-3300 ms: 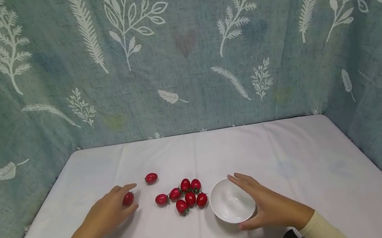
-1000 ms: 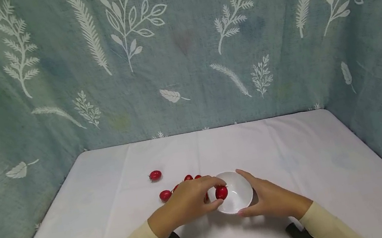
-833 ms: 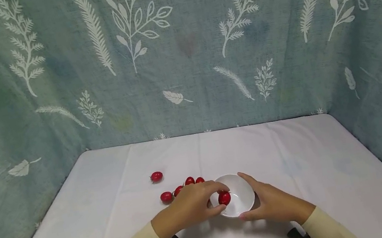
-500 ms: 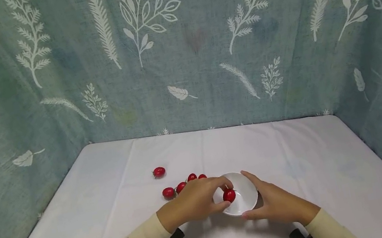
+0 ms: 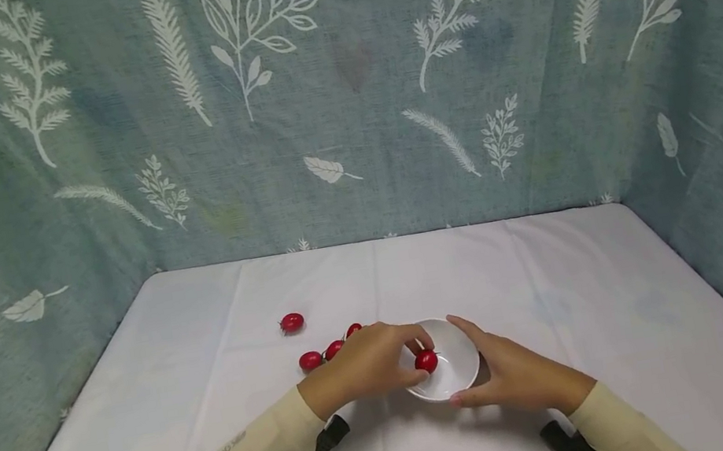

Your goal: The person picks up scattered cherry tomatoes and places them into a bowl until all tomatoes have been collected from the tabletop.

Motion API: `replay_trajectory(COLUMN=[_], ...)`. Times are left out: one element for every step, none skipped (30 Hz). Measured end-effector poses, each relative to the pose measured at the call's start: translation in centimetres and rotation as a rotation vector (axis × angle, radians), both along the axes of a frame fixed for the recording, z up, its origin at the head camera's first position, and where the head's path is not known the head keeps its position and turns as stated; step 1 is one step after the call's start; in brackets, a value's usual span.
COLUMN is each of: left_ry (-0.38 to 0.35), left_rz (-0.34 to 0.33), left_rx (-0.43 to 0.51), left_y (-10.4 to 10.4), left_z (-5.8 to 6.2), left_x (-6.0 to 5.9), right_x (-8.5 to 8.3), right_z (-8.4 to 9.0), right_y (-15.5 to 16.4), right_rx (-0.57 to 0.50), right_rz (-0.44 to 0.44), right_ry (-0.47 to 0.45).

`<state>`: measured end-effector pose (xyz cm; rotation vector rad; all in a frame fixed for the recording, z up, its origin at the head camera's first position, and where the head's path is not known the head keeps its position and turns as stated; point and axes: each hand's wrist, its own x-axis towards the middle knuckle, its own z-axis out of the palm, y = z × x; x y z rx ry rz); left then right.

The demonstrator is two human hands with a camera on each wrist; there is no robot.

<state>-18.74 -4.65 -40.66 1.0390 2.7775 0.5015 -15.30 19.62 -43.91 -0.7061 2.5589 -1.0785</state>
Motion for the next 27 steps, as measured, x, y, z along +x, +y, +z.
replay_trajectory(left_ry=[-0.004, -0.009, -0.014, -0.018, -0.021, -0.027, -0.032, -0.038, -0.042, -0.043, -0.044, -0.046, -0.046, -0.046, -0.044, -0.042, -0.041, -0.039, -0.035, -0.033, -0.03, -0.026, -0.02, -0.012, -0.003, 0.007, 0.02], left_rz=[0.003, 0.007, 0.011, 0.016, 0.019, 0.024, 0.03, 0.033, 0.035, 0.036, 0.036, 0.037, 0.038, 0.04, 0.041, 0.041, 0.04, 0.039, 0.038, 0.038, 0.038, 0.038, 0.038, 0.038, 0.039, 0.038, 0.038], left_rx=[0.001, 0.002, 0.003, 0.002, 0.0, -0.003, -0.006, -0.009, -0.014, -0.019, -0.025, -0.03, -0.033, -0.036, -0.039, -0.04, -0.039, -0.038, -0.04, -0.041, -0.041, -0.042, -0.043, -0.046, -0.049, -0.048, -0.05], left_y=[0.04, 0.09, 0.14, 0.18, 0.23, 0.29, 0.35, 0.42, 0.5, 0.59, 0.69, 0.78, 0.8, 0.82, 0.84, 0.84, 0.85, 0.85, 0.86, 0.86, 0.86, 0.85, 0.85, 0.82, 0.8, 0.76, 0.71], left_z=[-0.07, -0.13, -0.18, -0.23, -0.28, -0.3, -0.31, -0.29, -0.27, -0.26, -0.26, -0.26, -0.26, -0.24, -0.24, -0.23, -0.21, -0.2, -0.17, -0.16, -0.17, -0.17, -0.21, -0.24, -0.27, -0.31, -0.33], left_x=[-0.07, -0.14, -0.2, -0.26, -0.33, -0.38, -0.43, -0.48, -0.54, -0.6, -0.67, -0.72, -0.76, -0.79, -0.82, -0.82, -0.81, -0.79, -0.76, -0.72, -0.68, -0.62, -0.59, -0.54, -0.5, -0.45, -0.39], right_x=[-0.02, -0.04, -0.07, -0.1, -0.13, -0.15, -0.18, -0.2, -0.21, -0.22, -0.22, -0.21, -0.23, -0.23, -0.24, -0.24, -0.25, -0.26, -0.27, -0.29, -0.31, -0.32, -0.34, -0.36, -0.37, -0.39, -0.4], right_z=[0.02, 0.04, 0.04, 0.03, 0.04, 0.03, 0.02, 0.01, 0.01, 0.02, 0.02, 0.02, 0.08, 0.12, 0.15, 0.18, 0.19, 0.2, 0.18, 0.14, 0.11, 0.08, 0.04, 0.0, -0.04, -0.06, -0.07], right_y=[0.02, 0.03, 0.02, 0.02, -0.01, -0.03, -0.06, -0.08, -0.09, -0.08, -0.07, -0.04, -0.06, -0.07, -0.06, -0.06, -0.06, -0.05, -0.04, -0.04, -0.04, -0.05, -0.05, -0.05, -0.05, -0.06, -0.06], right_rx=[0.0, 0.001, 0.001, 0.001, 0.002, 0.005, 0.004, 0.006, 0.008, 0.009, 0.011, 0.013, 0.012, 0.014, 0.015, 0.016, 0.016, 0.016, 0.016, 0.016, 0.015, 0.013, 0.009, 0.009, 0.006, 0.004, -0.001], right_rz=[-0.001, -0.002, -0.002, -0.003, -0.005, -0.007, -0.007, -0.008, -0.01, -0.011, -0.013, -0.015, -0.015, -0.016, -0.017, -0.019, -0.02, -0.021, -0.023, -0.024, -0.024, -0.024, -0.025, -0.025, -0.025, -0.023, -0.02], right_ry=[-0.003, -0.005, -0.009, -0.01, -0.011, -0.009, -0.008, -0.006, -0.002, 0.002, 0.007, 0.01, 0.011, 0.011, 0.011, 0.01, 0.009, 0.006, 0.003, 0.002, -0.001, -0.003, -0.005, -0.005, -0.006, -0.007, -0.009])
